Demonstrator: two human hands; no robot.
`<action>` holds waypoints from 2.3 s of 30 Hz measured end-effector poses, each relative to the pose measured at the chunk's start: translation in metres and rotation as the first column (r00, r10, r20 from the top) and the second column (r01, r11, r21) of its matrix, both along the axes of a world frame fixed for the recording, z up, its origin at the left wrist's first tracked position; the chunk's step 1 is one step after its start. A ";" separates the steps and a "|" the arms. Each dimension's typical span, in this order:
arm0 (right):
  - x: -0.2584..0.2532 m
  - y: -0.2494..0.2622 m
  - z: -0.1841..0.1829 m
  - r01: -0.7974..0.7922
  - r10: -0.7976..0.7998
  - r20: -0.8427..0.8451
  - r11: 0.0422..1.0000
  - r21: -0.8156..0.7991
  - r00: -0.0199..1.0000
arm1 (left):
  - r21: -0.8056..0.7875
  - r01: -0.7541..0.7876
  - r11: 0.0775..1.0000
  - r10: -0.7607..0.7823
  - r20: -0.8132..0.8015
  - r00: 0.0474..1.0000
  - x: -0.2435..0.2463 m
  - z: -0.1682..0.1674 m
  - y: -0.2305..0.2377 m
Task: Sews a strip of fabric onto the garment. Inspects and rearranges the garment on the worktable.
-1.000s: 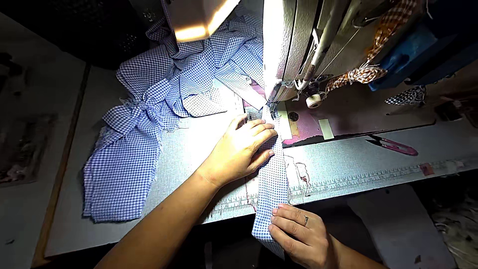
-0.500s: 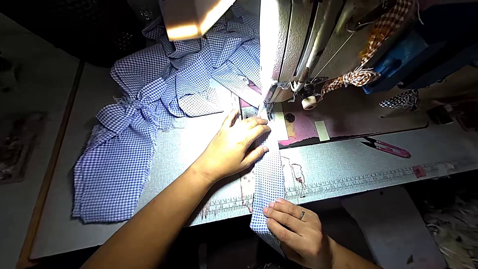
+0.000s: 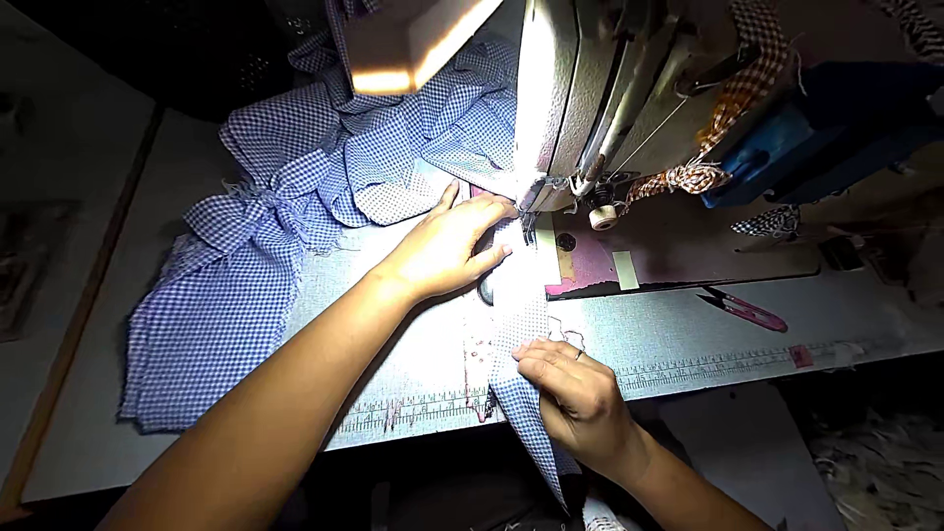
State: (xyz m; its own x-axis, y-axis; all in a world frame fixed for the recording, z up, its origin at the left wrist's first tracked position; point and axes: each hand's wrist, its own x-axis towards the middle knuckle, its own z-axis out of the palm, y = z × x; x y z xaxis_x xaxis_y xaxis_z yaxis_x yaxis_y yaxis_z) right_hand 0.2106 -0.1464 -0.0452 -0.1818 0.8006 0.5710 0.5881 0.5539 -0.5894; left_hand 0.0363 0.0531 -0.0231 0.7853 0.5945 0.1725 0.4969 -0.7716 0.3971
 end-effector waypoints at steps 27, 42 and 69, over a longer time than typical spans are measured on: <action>-0.009 0.062 0.000 0.154 -0.156 -0.031 0.986 -0.057 0.987 | 0.086 -0.271 0.959 0.264 0.086 0.961 -0.014 0.023 -0.039; 0.014 0.052 0.027 -0.028 -0.017 -0.362 0.993 -0.119 0.932 | 0.091 -0.571 0.816 0.396 0.631 0.667 0.049 -0.021 -0.171; 0.043 0.029 0.067 -0.084 0.097 -0.380 0.995 0.049 0.920 | 0.036 -0.155 0.987 0.079 0.735 0.673 0.024 0.030 -0.136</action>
